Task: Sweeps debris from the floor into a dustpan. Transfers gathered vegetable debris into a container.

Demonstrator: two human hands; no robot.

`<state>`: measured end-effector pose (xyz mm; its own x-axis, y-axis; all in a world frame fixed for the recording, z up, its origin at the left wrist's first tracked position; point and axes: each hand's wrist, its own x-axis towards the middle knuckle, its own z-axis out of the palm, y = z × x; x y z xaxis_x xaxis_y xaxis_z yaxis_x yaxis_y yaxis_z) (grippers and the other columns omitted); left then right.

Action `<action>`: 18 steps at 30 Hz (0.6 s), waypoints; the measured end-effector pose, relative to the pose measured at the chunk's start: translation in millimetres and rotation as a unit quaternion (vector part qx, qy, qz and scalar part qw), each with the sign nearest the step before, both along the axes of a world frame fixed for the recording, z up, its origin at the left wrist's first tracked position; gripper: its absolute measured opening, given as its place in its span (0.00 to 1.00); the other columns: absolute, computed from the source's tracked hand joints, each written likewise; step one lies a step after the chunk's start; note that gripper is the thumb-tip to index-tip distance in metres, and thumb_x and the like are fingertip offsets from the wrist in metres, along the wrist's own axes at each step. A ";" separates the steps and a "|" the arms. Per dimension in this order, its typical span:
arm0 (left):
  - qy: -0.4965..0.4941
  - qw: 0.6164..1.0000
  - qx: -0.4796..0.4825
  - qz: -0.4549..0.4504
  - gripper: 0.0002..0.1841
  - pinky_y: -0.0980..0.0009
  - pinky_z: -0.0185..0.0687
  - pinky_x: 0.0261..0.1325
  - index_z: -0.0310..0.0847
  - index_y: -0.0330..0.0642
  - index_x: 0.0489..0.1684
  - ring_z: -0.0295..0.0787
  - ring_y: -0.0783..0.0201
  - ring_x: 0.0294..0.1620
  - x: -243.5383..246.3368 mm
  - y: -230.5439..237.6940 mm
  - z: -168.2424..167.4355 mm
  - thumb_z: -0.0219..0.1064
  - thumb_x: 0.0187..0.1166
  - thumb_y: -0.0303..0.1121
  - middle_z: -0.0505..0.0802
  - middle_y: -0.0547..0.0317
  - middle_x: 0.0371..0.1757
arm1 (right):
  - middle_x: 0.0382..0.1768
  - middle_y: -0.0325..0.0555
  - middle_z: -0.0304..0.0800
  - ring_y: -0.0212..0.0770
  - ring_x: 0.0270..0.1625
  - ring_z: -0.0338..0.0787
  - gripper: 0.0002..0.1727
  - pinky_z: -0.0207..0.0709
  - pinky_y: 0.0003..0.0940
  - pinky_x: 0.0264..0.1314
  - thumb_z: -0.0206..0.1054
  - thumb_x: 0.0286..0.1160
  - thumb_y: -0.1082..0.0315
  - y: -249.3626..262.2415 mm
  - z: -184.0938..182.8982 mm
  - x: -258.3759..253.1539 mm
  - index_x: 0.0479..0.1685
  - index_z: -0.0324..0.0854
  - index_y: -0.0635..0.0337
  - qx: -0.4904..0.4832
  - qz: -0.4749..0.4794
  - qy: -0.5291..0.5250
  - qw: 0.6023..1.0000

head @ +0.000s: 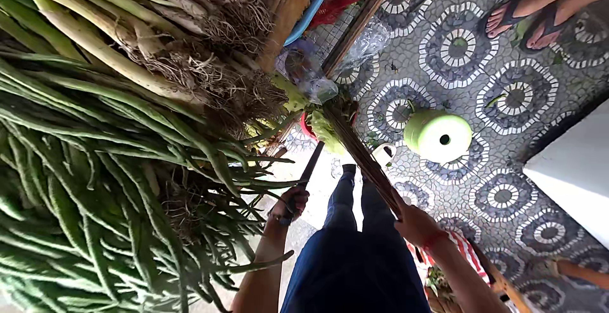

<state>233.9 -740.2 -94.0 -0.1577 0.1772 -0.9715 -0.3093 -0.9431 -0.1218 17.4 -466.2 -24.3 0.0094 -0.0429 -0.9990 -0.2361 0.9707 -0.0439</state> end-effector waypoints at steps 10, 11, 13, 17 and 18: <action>0.078 0.988 0.089 -0.096 0.23 0.86 0.71 0.11 0.82 0.40 0.34 0.77 0.78 0.09 11.3 -10.2 11.1 0.39 0.89 0.35 0.83 0.67 0.14 | 0.63 0.71 0.87 0.69 0.61 0.88 0.42 0.75 0.70 0.67 0.67 0.81 0.56 144.2 168.8 -15.0 0.95 0.55 0.52 -0.015 -0.227 0.168 0.959; 0.082 0.986 0.084 -0.121 0.22 0.86 0.70 0.11 0.81 0.42 0.33 0.76 0.79 0.09 5.2 -10.4 12.7 0.39 0.89 0.35 0.83 0.67 0.15 | 0.63 0.72 0.87 0.70 0.60 0.88 0.42 0.75 0.70 0.66 0.67 0.81 0.55 152.9 179.6 -11.3 0.94 0.56 0.53 -0.002 -0.239 0.187 0.953; 0.096 0.980 0.081 -0.155 0.21 0.87 0.70 0.11 0.80 0.45 0.34 0.75 0.80 0.09 -7.5 -9.4 16.5 0.38 0.87 0.34 0.85 0.68 0.17 | 0.61 0.73 0.87 0.70 0.57 0.89 0.41 0.76 0.71 0.63 0.67 0.81 0.53 170.2 192.8 1.0 0.94 0.57 0.54 0.019 -0.268 0.222 0.937; 0.109 0.967 0.070 -0.218 0.18 0.88 0.68 0.10 0.77 0.46 0.38 0.73 0.82 0.08 -40.9 0.5 40.4 0.38 0.86 0.32 0.85 0.69 0.19 | 0.59 0.75 0.87 0.73 0.56 0.89 0.40 0.74 0.75 0.62 0.64 0.83 0.55 195.3 196.3 42.3 0.94 0.56 0.54 0.063 -0.325 0.274 0.903; 0.112 0.963 0.060 -0.237 0.17 0.88 0.67 0.10 0.76 0.46 0.39 0.72 0.83 0.08 -47.5 4.2 48.8 0.38 0.86 0.31 0.85 0.69 0.20 | 0.62 0.76 0.86 0.76 0.60 0.87 0.39 0.72 0.77 0.65 0.64 0.84 0.55 195.9 196.3 51.5 0.94 0.56 0.53 0.086 -0.335 0.280 0.896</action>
<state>186.4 -736.0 -45.2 -0.2338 0.3898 -0.8907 -0.7334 -0.6722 -0.1016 68.9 -270.2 172.0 -0.4648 0.3039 -0.8317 0.4637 0.8837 0.0637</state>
